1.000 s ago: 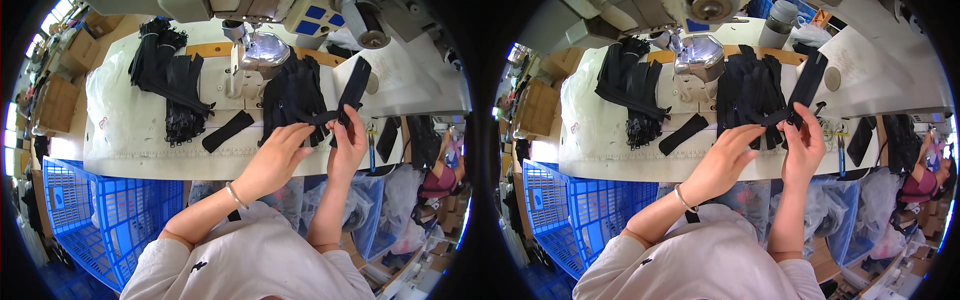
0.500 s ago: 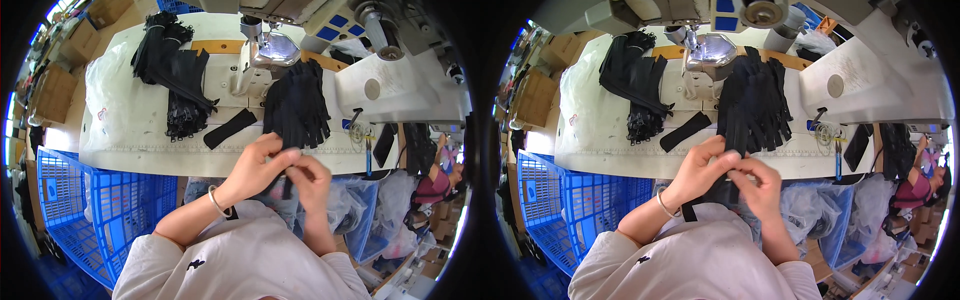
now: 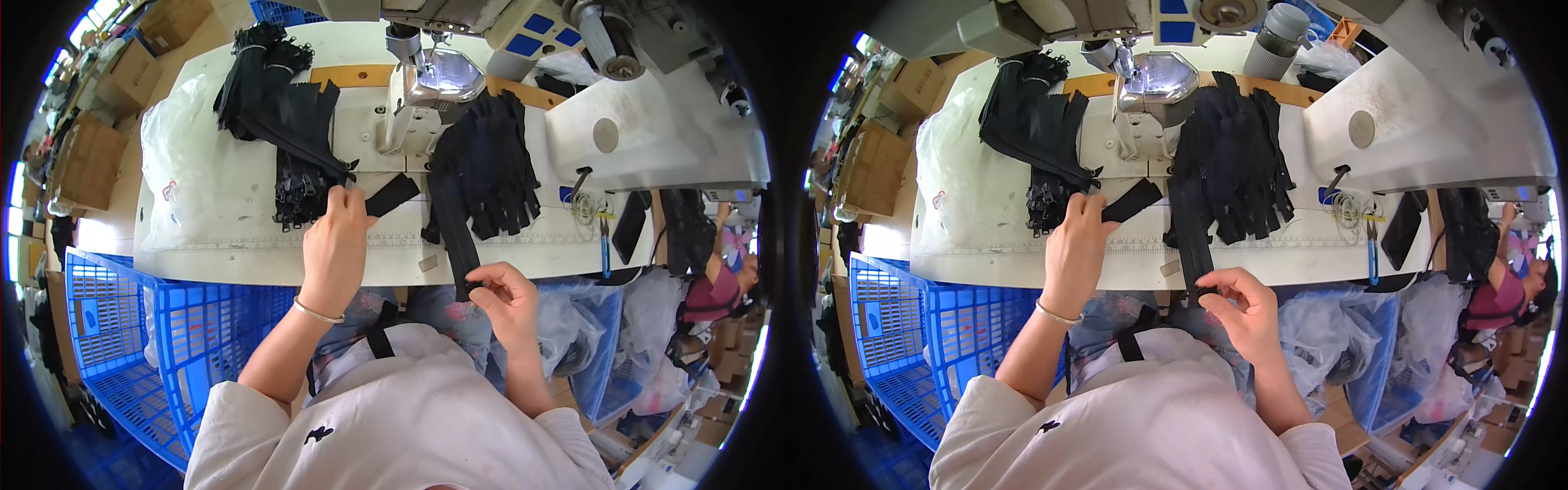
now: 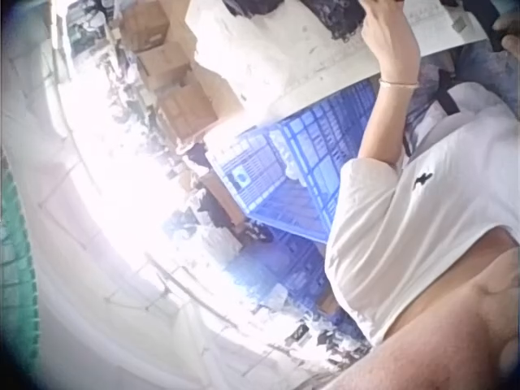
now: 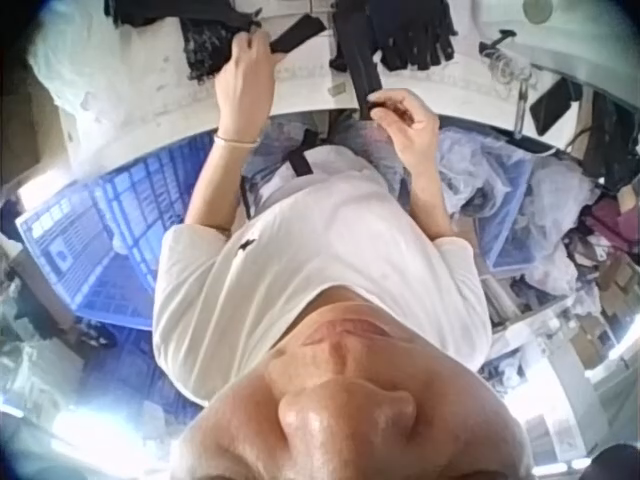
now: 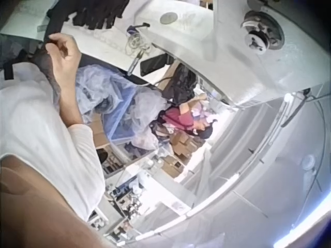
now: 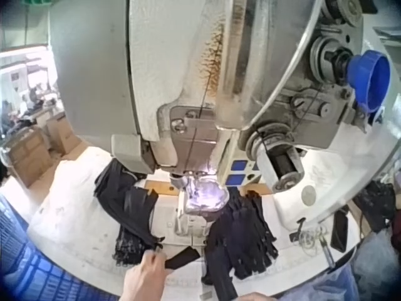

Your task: Assembling and checking black fabric zipper components at a factory workstation.

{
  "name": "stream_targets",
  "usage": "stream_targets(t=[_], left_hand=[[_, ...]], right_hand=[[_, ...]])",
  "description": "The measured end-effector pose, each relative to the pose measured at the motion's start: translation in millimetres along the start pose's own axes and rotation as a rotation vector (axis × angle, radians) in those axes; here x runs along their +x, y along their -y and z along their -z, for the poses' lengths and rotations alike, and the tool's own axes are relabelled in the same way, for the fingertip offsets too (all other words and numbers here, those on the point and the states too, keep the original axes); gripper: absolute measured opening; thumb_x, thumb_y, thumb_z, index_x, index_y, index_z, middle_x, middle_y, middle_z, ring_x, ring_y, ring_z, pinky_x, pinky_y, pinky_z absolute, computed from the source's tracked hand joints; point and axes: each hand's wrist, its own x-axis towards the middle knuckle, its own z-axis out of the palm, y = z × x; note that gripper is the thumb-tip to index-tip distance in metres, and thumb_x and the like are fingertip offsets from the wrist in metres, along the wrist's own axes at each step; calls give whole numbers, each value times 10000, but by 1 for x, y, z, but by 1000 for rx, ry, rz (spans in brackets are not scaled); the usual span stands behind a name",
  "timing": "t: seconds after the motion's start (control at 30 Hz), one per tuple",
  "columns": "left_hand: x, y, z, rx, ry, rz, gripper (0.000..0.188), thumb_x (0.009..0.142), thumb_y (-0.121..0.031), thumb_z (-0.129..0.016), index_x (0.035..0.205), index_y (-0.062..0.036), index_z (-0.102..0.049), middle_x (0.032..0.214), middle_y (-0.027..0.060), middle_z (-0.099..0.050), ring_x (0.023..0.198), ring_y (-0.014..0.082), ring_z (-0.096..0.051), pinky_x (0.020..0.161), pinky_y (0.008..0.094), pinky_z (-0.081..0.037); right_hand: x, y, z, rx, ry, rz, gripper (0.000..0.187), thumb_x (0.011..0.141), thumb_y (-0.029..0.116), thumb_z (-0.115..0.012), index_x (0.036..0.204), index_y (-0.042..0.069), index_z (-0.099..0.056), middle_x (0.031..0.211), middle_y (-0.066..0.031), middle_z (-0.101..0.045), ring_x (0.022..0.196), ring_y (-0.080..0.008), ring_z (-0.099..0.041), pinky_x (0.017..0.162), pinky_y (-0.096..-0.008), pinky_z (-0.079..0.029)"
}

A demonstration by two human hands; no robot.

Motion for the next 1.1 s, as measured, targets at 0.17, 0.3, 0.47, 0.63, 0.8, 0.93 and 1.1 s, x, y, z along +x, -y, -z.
stream_targets(t=[0.17,0.3,0.47,0.63,0.8,0.93,1.1], left_hand=[[2,3,-1,-11,-67,28,175,800,-152,-676,935,-52,-626,860,82,-591,678,324,-615,585,391,-495],[5,2,2,-89,-186,-50,63,789,-89,-681,774,-30,-664,758,89,-598,641,284,-617,578,345,-484],[1,-11,23,-1012,-12,364,74,861,-68,-648,863,5,-630,723,46,-622,545,182,-637,463,268,-483],[-10,-3,8,-1478,219,508,125,919,-80,-579,953,39,-564,693,74,-609,576,192,-664,457,262,-524],[-24,-15,0,-1601,241,552,224,948,-144,-551,967,77,-585,776,102,-628,636,201,-677,542,289,-576],[-25,-22,3,-1533,205,511,194,944,-100,-536,928,80,-607,768,87,-646,589,136,-644,521,246,-552],[-25,-21,7,-1213,100,383,118,917,-31,-541,905,60,-614,713,59,-637,542,93,-609,479,207,-496]], right_hand=[[-3,-1,-11,133,18,-110,559,827,-8,-673,1323,25,-418,862,-55,-651,723,-64,-559,639,-183,-436],[-7,-17,8,105,107,-259,269,833,-17,-659,1096,-33,-609,861,-71,-668,751,-92,-622,671,-229,-538],[-5,-7,10,125,40,-273,116,837,-16,-654,948,-50,-658,813,-57,-667,709,-98,-634,647,-239,-555],[5,26,-3,24,4,-279,124,812,-3,-682,933,-27,-670,774,-44,-651,719,-99,-627,643,-224,-517],[39,34,-25,-297,111,279,144,803,59,-702,925,-5,-660,750,-50,-635,694,-94,-591,642,-248,-464],[51,3,-37,-28,107,-12,113,844,65,-672,913,-21,-650,769,-38,-635,684,-82,-589,627,-231,-472],[53,16,-38,48,107,-145,82,865,58,-656,901,-13,-634,763,-17,-628,629,-52,-588,543,-188,-461]])
